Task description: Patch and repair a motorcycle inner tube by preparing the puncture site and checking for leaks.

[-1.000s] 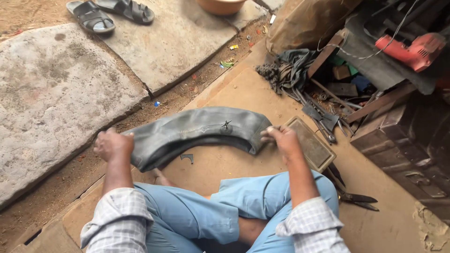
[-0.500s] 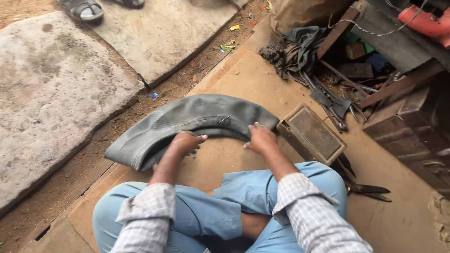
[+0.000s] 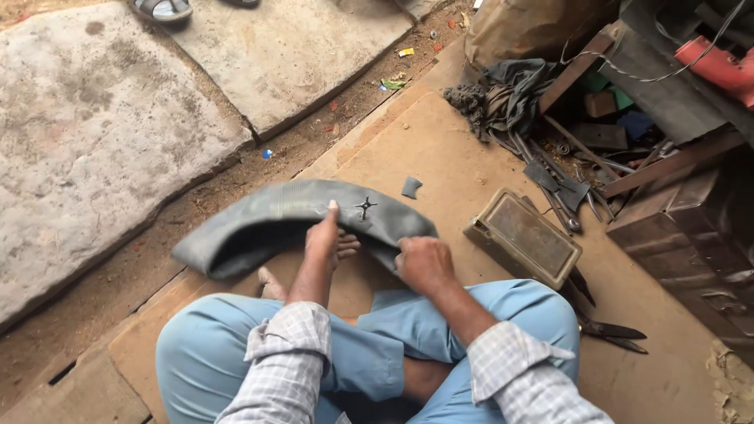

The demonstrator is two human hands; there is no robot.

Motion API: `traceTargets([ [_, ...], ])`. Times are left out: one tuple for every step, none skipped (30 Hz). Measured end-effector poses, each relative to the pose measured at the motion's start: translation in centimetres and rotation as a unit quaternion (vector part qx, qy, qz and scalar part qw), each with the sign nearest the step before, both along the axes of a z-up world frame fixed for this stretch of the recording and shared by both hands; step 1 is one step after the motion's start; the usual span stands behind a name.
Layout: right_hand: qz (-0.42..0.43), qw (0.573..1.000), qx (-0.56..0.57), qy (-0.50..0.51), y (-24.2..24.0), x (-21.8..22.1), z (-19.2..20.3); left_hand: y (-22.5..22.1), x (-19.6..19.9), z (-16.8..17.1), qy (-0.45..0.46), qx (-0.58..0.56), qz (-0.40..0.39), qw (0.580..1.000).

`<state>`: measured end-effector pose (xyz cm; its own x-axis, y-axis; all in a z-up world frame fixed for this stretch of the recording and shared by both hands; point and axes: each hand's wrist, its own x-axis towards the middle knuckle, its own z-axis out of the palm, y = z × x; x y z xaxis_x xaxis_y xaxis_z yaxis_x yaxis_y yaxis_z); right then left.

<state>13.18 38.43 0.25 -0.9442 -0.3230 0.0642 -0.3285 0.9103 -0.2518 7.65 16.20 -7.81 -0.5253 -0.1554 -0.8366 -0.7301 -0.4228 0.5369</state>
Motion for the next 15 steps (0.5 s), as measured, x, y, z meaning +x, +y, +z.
traceTargets([
  [0.004, 1.000, -0.016, -0.016, -0.5, 0.8, 0.8, -0.2, 0.1, 0.5, 0.009, -0.048, -0.026, 0.998],
  [0.009, 0.999, -0.035, -0.029, -1.2, 1.3, 1.5, -0.6, -0.1, 1.1, 0.021, -0.098, -0.052, 0.994],
  [0.013, 0.998, -0.054, -0.042, -1.8, 1.8, 2.1, -1.1, -0.4, 2.0, 0.032, -0.148, -0.078, 0.985],
  [0.018, 0.996, -0.079, -0.045, -2.3, 2.5, 2.7, -1.2, -0.9, 3.1, 0.070, -0.291, -0.112, 0.948],
  [0.023, 0.993, -0.104, -0.047, -2.9, 3.2, 3.2, -1.3, -1.5, 4.7, 0.107, -0.427, -0.142, 0.887],
  [0.026, 0.990, -0.128, -0.048, -3.6, 3.6, 3.7, -0.9, -2.2, 6.8, 0.146, -0.551, -0.170, 0.804],
  [0.008, 0.981, -0.189, -0.030, -4.5, 3.6, 4.2, -0.6, -3.2, 9.5, 0.176, -0.562, -0.191, 0.785],
  [-0.010, 0.969, -0.248, -0.015, -5.4, 4.0, 4.6, -0.1, -3.7, 12.5, 0.203, -0.569, -0.214, 0.768],
  [-0.027, 0.952, -0.306, 0.000, -6.4, 4.3, 5.2, 1.0, -3.9, 15.7, 0.283, -0.506, -0.218, 0.785],
  [-0.070, 0.943, -0.325, -0.027, -7.8, 4.4, 6.0, 2.6, -3.9, 19.1, 0.361, -0.440, -0.214, 0.794],
  [-0.113, 0.931, -0.344, -0.055, -9.3, 4.5, 6.9, 4.4, -3.2, 22.2, 0.403, -0.437, -0.256, 0.762],
  [-0.153, 0.916, -0.363, -0.081, -10.3, 4.3, 7.9, 6.0, -2.6, 25.1, 0.443, -0.435, -0.297, 0.726],
  [-0.068, 0.910, -0.408, -0.024, -10.6, 3.9, 8.9, 7.2, -2.4, 27.6, 0.487, -0.426, -0.328, 0.688],
  [0.015, 0.894, -0.446, 0.031, -10.7, 3.8, 9.6, 8.0, -2.1, 29.3, 0.528, -0.412, -0.361, 0.649],
  [0.099, 0.869, -0.478, 0.084, -10.8, 3.8, 10.0, 8.3, -2.1, 30.3, 0.495, -0.417, -0.427, 0.631],
])
